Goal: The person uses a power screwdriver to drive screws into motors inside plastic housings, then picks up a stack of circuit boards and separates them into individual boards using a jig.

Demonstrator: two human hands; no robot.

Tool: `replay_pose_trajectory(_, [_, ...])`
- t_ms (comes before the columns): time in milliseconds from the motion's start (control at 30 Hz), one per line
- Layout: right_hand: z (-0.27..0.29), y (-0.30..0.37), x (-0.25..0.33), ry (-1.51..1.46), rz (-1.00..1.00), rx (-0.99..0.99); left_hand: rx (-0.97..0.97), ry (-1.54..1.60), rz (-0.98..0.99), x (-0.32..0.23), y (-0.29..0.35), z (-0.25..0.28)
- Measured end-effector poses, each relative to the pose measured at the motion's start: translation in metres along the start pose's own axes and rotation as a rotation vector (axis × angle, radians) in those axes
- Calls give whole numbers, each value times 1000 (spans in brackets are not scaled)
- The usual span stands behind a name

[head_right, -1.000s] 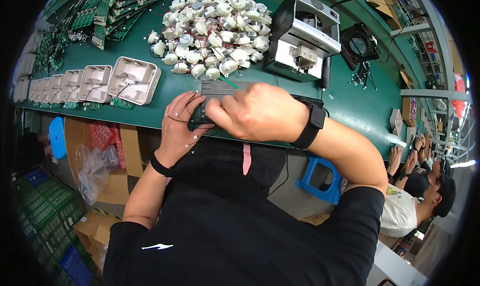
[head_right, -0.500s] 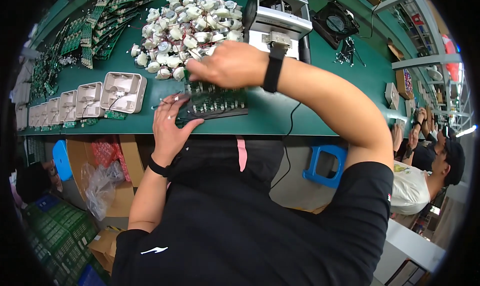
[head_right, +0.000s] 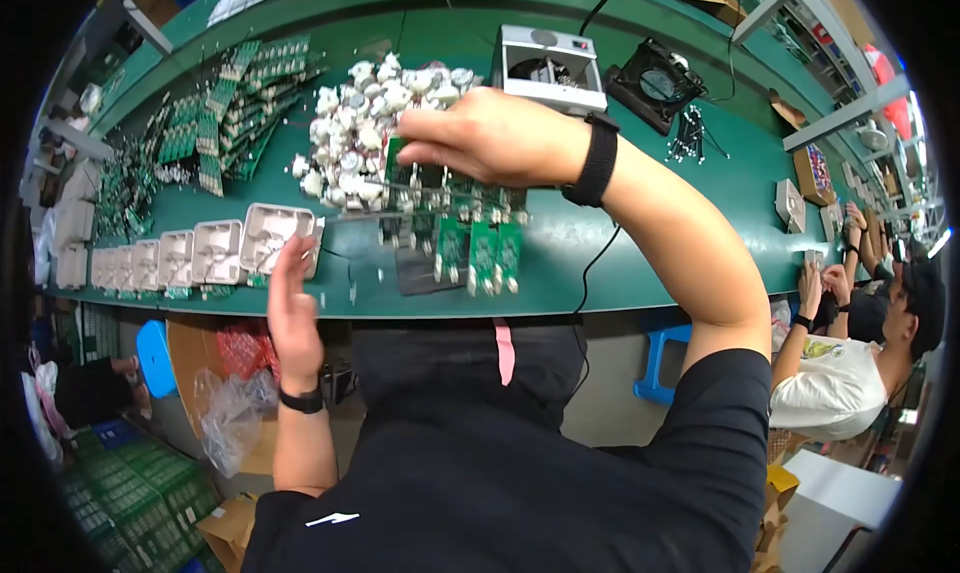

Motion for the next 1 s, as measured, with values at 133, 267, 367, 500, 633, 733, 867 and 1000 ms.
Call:
replay_pose_trajectory(133, [13, -16, 16, -256, 117, 66, 168, 643, 149, -3, -38, 14])
replay_pose_trajectory(267, [1, -39, 31, -286, 110, 58, 911, 694, 308, -22, -51, -16])
replay_pose_trajectory(367, [-22, -29, 27, -112, -7, 41, 752, 453, 405, -28, -43, -57])
replay_pose_trajectory(500, [-33, 8, 30, 82, -193, 100, 631, 890, 450, -11, -35, -107])
replay_pose_trajectory(633, [-38, 5, 42, 177, -98, 61, 489, 969, 459, -6, -22, -113])
replay_pose_trajectory(733, [-37, -1, 43, 231, -93, 26, 403, 1035, 508, 7, -29, -109])
replay_pose_trajectory(867, [-29, -24, 34, 292, 64, -22, 331, 1097, 447, 29, -41, -69])
replay_pose_trajectory(1000, [-20, -60, 11, 50, 2, -169, 393, 1194, 506, 11, -43, -43])
Point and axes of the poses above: each hand's wrist, its own y-axis away from the middle knuckle, its own z-axis out of the back of the hand, x = y × z, the point moved 3 cm from there along -y, towards the middle knuckle, and after that the axes turned 13 degrees about x, right-handed, at the moved point
